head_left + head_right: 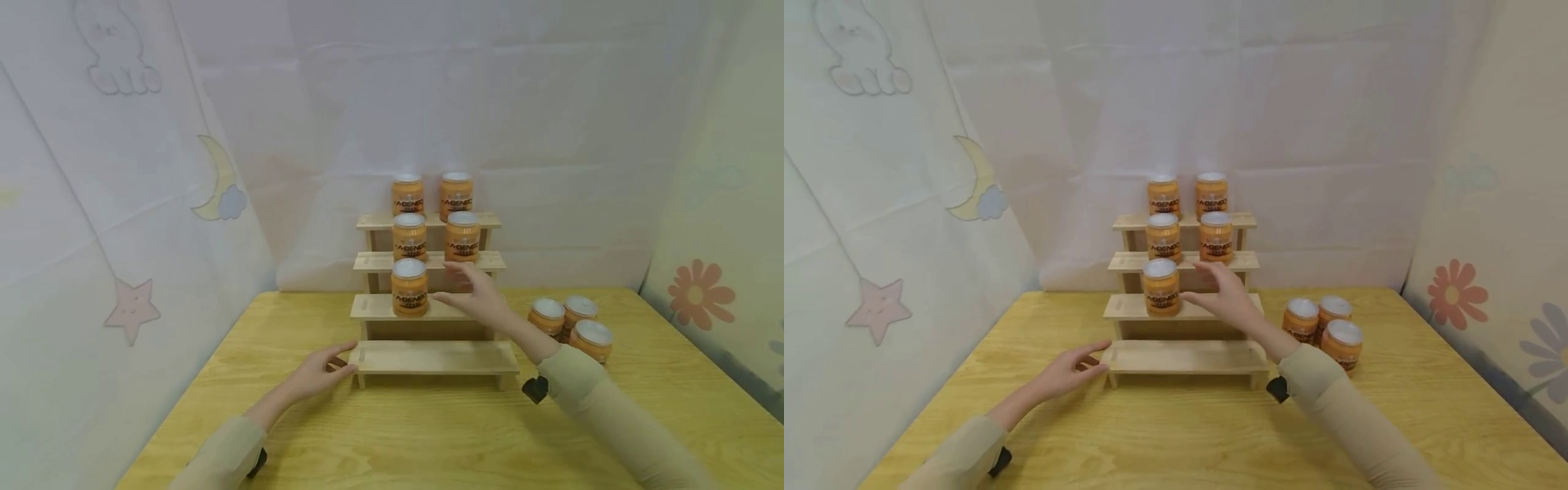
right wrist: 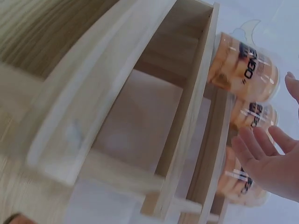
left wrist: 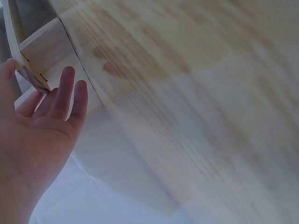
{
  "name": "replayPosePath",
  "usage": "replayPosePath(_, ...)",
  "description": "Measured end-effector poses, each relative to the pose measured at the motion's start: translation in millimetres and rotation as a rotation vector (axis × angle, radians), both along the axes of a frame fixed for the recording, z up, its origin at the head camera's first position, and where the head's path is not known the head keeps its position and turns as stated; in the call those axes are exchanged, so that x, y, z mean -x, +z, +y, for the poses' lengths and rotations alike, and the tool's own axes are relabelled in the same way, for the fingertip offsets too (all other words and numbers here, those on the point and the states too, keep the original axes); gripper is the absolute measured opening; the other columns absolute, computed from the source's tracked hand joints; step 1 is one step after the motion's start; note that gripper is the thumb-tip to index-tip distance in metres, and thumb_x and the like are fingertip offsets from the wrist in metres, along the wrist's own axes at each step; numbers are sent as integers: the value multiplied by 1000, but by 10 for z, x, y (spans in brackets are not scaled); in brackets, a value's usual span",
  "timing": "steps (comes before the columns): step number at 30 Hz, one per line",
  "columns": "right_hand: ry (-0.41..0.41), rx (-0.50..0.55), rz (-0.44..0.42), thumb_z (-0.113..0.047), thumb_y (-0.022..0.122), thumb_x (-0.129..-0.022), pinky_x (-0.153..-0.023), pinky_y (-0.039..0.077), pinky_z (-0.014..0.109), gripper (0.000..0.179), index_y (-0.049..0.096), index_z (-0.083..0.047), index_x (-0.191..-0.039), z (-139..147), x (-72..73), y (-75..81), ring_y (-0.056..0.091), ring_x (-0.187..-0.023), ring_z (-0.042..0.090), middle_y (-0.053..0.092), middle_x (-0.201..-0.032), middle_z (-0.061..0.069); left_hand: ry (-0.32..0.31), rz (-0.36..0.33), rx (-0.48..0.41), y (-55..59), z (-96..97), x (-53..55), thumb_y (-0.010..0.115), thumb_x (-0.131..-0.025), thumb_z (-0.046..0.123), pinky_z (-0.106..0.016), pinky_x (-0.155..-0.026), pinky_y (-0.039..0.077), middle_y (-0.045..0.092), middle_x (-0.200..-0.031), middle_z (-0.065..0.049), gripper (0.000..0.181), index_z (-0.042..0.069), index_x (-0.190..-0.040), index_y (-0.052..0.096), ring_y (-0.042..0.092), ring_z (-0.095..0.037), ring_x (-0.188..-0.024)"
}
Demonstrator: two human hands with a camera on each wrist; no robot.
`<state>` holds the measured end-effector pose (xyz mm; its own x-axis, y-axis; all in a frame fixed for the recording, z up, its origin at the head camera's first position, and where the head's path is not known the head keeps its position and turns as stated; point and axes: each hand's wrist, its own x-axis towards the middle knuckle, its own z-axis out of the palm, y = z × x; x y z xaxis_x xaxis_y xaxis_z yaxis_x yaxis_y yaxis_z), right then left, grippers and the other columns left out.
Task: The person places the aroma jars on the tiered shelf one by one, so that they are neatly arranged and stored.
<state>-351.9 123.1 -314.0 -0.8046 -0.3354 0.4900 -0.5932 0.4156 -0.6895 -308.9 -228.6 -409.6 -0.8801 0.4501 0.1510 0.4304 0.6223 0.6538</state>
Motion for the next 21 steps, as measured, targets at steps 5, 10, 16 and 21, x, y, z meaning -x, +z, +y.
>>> replayPosePath(5, 40, -10, -8, -27, 71, -85, -99, 41, 54, 61, 46, -5, -136, 297, -88, 21, 49, -119, 37, 48, -134, 17, -9, -12, 5, 7, -22, 9, 55, -94, 41, -41, -88, 52, 46, -142, -12, 58, 13, -143, 41, 60, -27, -107)
replayPosePath(10, 7, -57, -60, -33, 65, -89, -103, 37, 53, 56, 46, -11, -137, 603, -190, 66, 46, -123, 34, 48, -136, 13, -17, -24, 10, 17, -38, 15, 54, -95, 39, -44, -89, 51, 45, -143, -14, 57, 13, -144, 40, 59, -29, -107)
replayPosePath(16, -67, -88, -48, -31, 61, -92, -104, 34, 52, 54, 45, -6, -137, 972, -292, 61, 42, -125, 37, 47, -137, 19, -36, -4, 22, 7, -36, 49, 54, -96, 30, -47, -88, 51, 42, -143, -19, 55, 8, -144, 38, 59, -33, -107)
replayPosePath(21, -113, -100, -27, -25, 61, -93, -101, 36, 53, 50, 46, -2, -135, 1262, -345, 11, 43, -122, 38, 48, -134, 23, -36, -6, 12, -19, -42, 57, 55, -96, 27, -48, -88, 51, 41, -143, -20, 55, 6, -144, 37, 59, -35, -107)
